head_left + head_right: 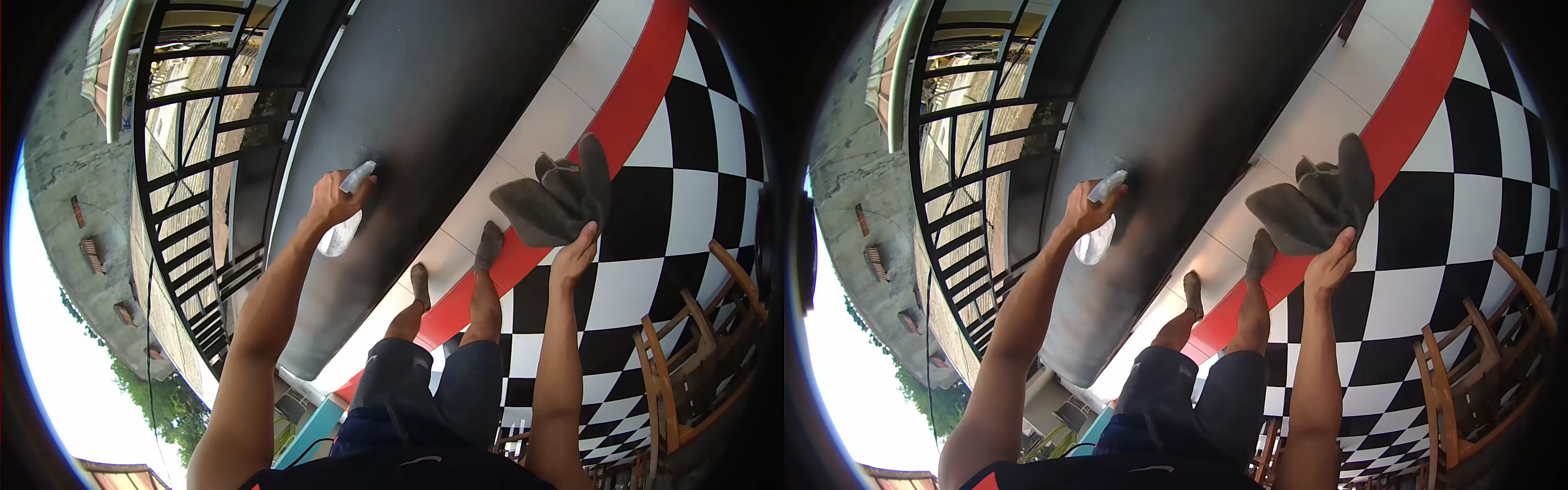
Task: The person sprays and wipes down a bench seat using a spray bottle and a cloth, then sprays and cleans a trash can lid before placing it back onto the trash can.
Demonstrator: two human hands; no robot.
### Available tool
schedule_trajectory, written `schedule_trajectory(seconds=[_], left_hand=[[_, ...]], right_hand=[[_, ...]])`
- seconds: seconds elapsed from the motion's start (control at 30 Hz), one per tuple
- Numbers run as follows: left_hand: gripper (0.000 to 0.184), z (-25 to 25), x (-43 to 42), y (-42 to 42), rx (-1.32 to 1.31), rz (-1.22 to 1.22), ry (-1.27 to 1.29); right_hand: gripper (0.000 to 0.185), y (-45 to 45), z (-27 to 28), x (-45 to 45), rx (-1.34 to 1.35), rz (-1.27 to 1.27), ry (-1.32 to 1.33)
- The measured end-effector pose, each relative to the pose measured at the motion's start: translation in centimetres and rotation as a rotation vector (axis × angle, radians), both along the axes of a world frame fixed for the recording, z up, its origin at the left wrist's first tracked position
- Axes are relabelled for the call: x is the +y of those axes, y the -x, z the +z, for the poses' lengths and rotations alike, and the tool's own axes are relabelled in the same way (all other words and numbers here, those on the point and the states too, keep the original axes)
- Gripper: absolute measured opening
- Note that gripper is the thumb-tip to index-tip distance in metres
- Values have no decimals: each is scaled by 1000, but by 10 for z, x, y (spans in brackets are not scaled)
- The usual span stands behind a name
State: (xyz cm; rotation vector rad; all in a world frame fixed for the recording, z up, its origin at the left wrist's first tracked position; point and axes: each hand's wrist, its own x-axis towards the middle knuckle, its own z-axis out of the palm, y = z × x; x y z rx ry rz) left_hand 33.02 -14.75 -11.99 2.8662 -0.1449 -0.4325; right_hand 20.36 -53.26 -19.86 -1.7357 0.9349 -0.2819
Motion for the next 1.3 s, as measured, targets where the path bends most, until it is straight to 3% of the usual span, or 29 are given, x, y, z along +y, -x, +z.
schedule_trajectory(seconds=[0.07, 0.1, 0.17, 0.23, 0.3, 0.33, 0.37, 0.43, 0.5, 0.53, 0.6, 0.63, 0.77, 0.83, 0.87, 0.97, 1.07, 1.1, 1.17, 1.23, 1.3], left_hand=[[31, 4, -53, 23, 241, -10, 67], [30, -8, -67, 35, 201, -60, 13], [30, -4, -95, 29, 63, -72, 205], [32, 0, -91, 4, -49, -1, 153], [39, 11, -67, -40, -93, 143, 5], [43, -12, -26, -61, -284, -2, -230], [46, 12, -24, -87, -131, 187, -92], [49, -14, 32, -122, -265, 97, -171], [51, -15, 31, -132, -187, 112, -322], [50, -18, 16, -119, -275, -199, -498], [46, -17, -32, -88, -166, -351, -364], [43, 7, -92, -72, 31, -187, -63], [42, -6, -202, -60, 153, -181, -49], [43, -18, -227, -72, -45, -184, 21], [44, -29, -226, -73, -271, -293, 102], [46, -17, -202, -59, 48, -267, -19], [46, -7, -122, -52, 200, -132, -80], [45, -8, -89, -55, 47, -198, 6], [48, 12, -48, -75, 137, -87, -49], [53, 12, -5, -106, 134, 39, -194], [56, -27, 53, -143, -28, 65, -174]], right_hand=[[53, 47, 13, -29, 101, -78, 163], [54, 65, 17, -40, 88, -105, 315], [55, 103, 26, -58, 102, -224, 98], [56, 133, 37, -71, 178, -243, 116], [59, 154, 46, -76, 251, -310, 39], [60, 158, 55, -72, 273, -334, 9], [60, 161, 60, -70, 292, -358, -22], [61, 174, 52, -64, 227, -408, -23], [61, 185, 51, -57, 254, -418, 27], [60, 183, 60, -53, 248, -428, -46], [60, 184, 69, -46, 224, -444, -124], [60, 184, 73, -45, 205, -452, -162], [60, 186, 79, -37, 160, -516, -161], [61, 182, 95, -36, 122, -550, -178], [61, 178, 104, -33, 107, -572, -164], [64, 174, 121, -28, 134, -612, -141], [63, 175, 134, -19, 195, -643, -153], [62, 174, 135, -14, 233, -640, -81], [61, 171, 133, -3, 309, -621, 66], [59, 156, 140, 4, 170, -643, -42], [62, 125, 156, 12, -12, -685, -272]])
